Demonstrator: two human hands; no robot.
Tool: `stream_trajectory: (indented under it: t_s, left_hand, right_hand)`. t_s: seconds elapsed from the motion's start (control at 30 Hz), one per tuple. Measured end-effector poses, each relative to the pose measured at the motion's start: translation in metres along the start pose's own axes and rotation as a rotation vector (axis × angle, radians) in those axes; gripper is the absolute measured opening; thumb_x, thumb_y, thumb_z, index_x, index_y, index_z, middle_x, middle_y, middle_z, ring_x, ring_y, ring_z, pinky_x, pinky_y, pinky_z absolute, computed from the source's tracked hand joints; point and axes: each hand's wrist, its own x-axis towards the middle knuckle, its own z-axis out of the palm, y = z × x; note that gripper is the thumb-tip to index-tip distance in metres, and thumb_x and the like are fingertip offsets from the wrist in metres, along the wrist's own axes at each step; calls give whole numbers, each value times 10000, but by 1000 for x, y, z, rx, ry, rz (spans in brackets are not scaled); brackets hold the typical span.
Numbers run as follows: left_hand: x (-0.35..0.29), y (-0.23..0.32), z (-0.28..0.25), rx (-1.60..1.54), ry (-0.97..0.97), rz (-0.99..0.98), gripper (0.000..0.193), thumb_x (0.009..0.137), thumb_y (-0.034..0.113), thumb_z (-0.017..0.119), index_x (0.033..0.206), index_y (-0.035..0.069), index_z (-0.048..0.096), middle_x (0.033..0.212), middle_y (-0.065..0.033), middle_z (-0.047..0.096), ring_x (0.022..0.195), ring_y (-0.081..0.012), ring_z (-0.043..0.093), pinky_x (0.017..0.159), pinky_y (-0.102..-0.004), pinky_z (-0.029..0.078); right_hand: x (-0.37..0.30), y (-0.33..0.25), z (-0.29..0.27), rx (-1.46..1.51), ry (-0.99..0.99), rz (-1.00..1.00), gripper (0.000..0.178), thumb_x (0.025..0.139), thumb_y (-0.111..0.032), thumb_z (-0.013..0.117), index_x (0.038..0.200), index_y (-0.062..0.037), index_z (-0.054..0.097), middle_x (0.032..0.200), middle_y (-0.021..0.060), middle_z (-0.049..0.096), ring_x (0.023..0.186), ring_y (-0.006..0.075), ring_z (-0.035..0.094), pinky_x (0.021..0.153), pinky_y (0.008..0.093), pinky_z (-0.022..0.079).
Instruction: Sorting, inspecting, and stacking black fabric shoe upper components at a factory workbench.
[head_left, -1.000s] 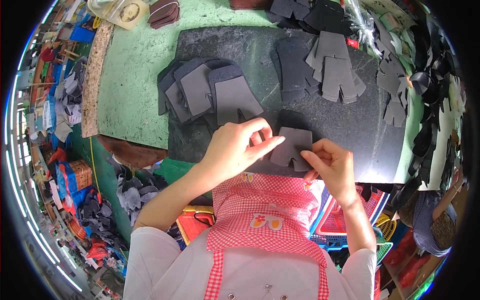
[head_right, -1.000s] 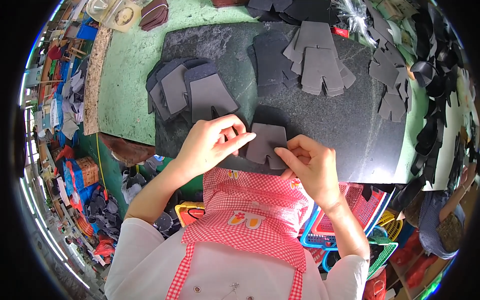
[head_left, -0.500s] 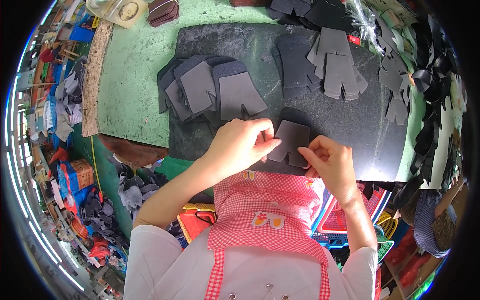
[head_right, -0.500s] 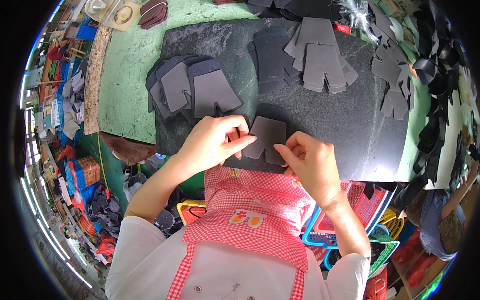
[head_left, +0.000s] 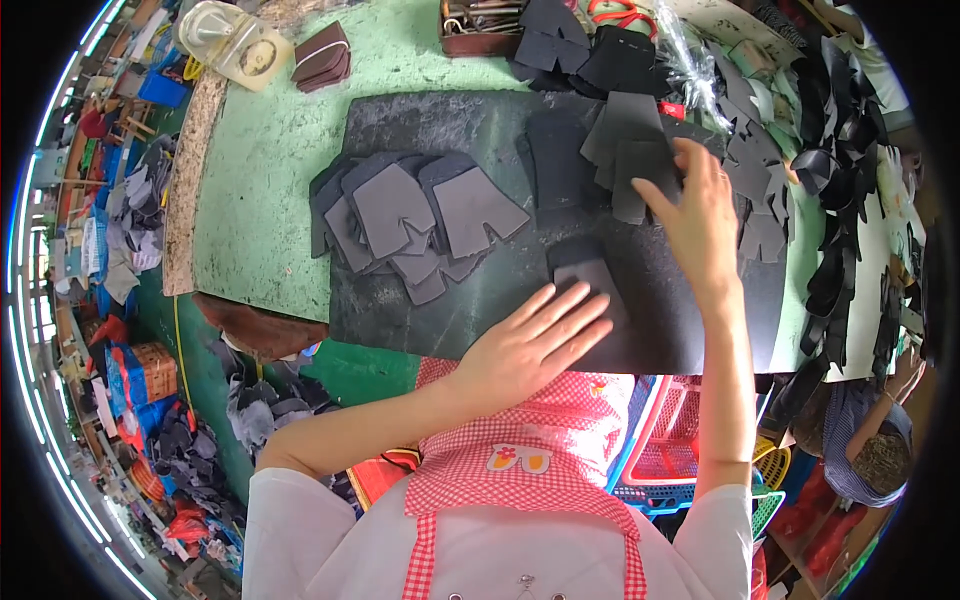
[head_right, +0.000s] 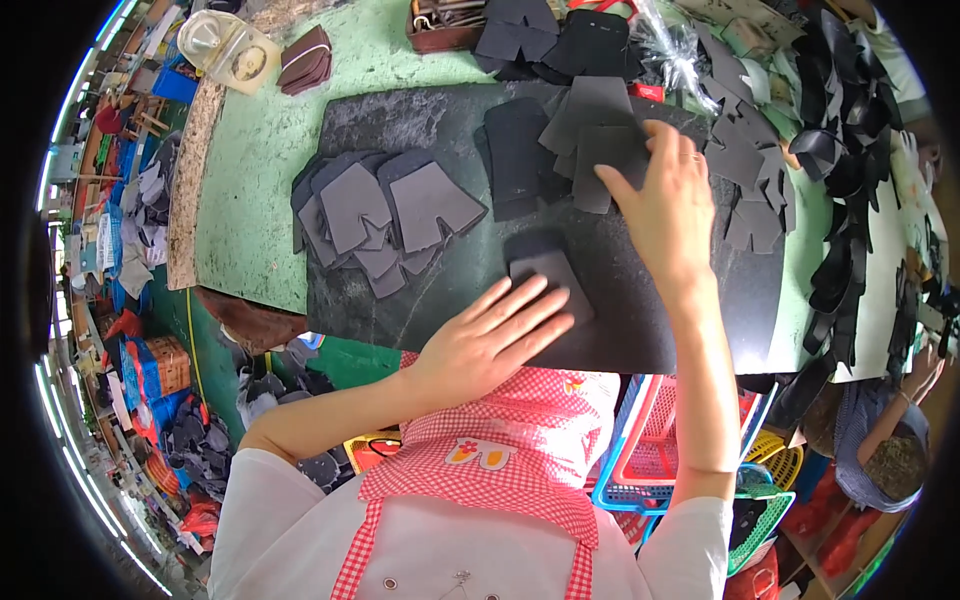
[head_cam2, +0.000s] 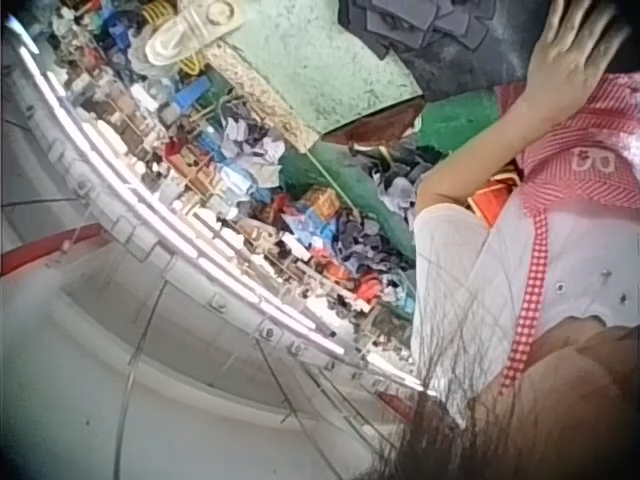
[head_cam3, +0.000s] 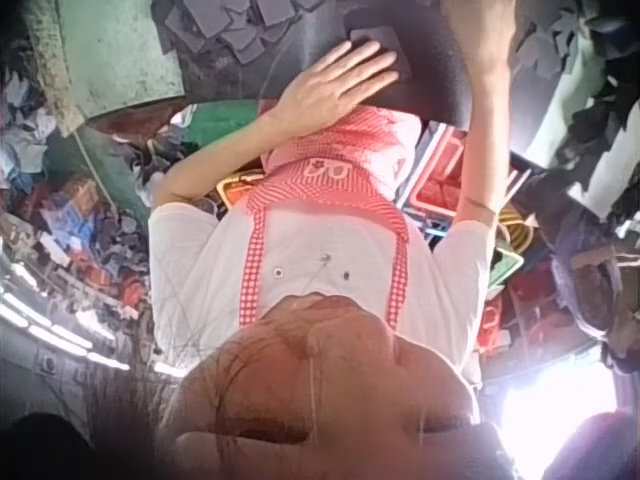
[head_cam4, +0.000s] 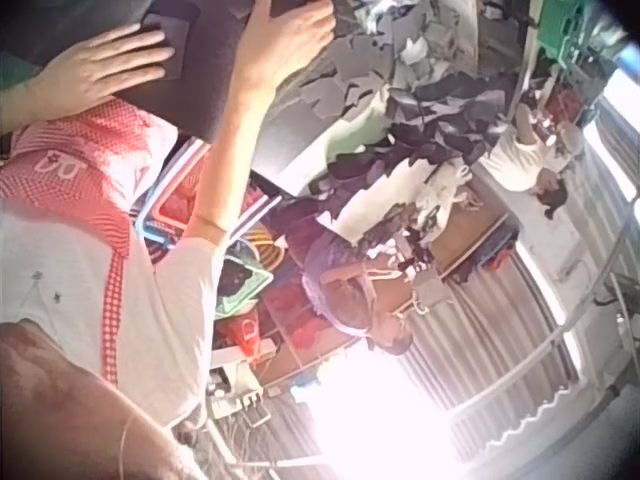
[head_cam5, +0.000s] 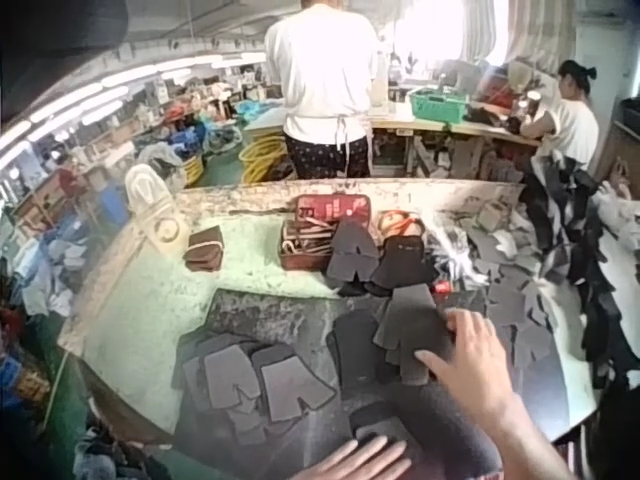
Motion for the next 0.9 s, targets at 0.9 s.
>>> stream_trajectory:
  t_s: [0.9]
  left_hand:
    - [129, -32, -15, -89, 332, -44, 545, 878, 271, 715, 1370, 93, 561, 1481, -134, 471, 1424, -291, 392, 1170, -540, 293]
  right_hand:
    - [2, 84, -58, 206, -358, 207, 416, 748, -58, 784, 1118, -49, 594, 1037, 132, 651, 899, 267, 590, 845, 381, 476]
